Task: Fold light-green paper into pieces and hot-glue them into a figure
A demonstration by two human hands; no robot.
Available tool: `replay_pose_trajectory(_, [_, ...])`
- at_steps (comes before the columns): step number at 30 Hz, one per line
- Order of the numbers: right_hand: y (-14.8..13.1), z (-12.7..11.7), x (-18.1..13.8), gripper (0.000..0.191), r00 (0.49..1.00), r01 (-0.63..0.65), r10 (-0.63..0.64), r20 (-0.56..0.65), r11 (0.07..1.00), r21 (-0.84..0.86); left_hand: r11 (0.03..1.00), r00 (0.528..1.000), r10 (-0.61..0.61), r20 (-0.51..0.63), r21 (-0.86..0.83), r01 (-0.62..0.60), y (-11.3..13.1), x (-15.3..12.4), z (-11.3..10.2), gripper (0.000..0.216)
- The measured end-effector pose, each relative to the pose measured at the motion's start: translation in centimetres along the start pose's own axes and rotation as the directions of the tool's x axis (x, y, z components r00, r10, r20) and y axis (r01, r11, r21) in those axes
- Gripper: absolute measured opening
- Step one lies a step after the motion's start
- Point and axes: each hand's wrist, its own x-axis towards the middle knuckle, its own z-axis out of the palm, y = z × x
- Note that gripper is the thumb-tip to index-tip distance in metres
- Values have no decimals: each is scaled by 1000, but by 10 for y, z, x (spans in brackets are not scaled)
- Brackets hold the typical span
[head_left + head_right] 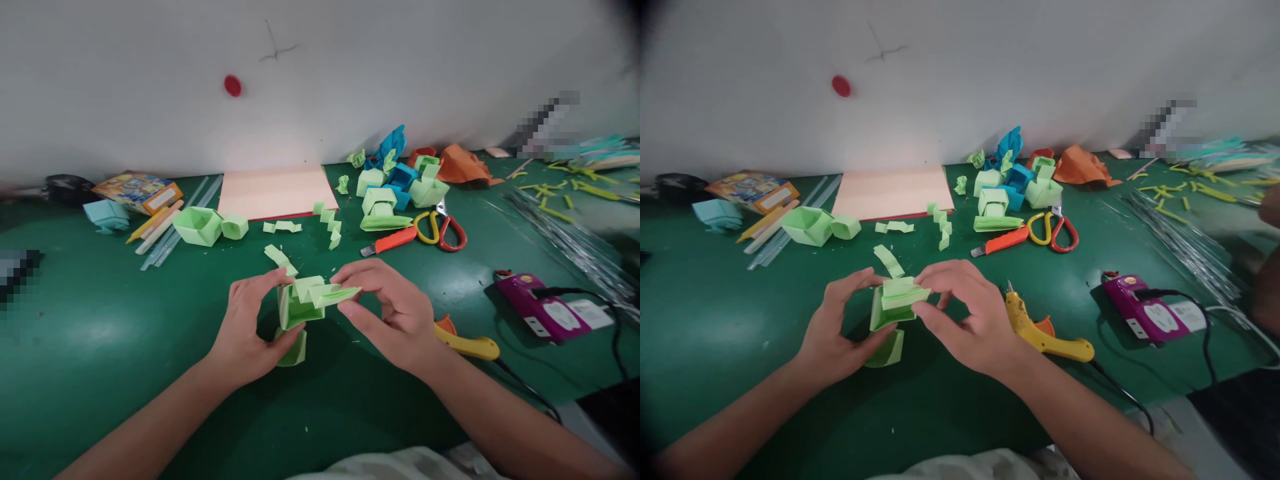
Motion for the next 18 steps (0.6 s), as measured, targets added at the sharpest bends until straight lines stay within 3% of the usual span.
replay_pose_trajectory(4, [-1,0,0,12,1000,30,-29,-5,999,13,996,998,51,-35,71,-48,4,2,-1,62])
replay_pose_trajectory(9, [-2,2,0,10,1000,17,-17,-7,999,-43,999,999,24,-26,49,-23,3,2,0,62])
replay_pose_trajectory(18, [-1,4,0,5,1000,18,-16,12,986,-168,958,955,-155,252,-196,208,-7,2,5,75])
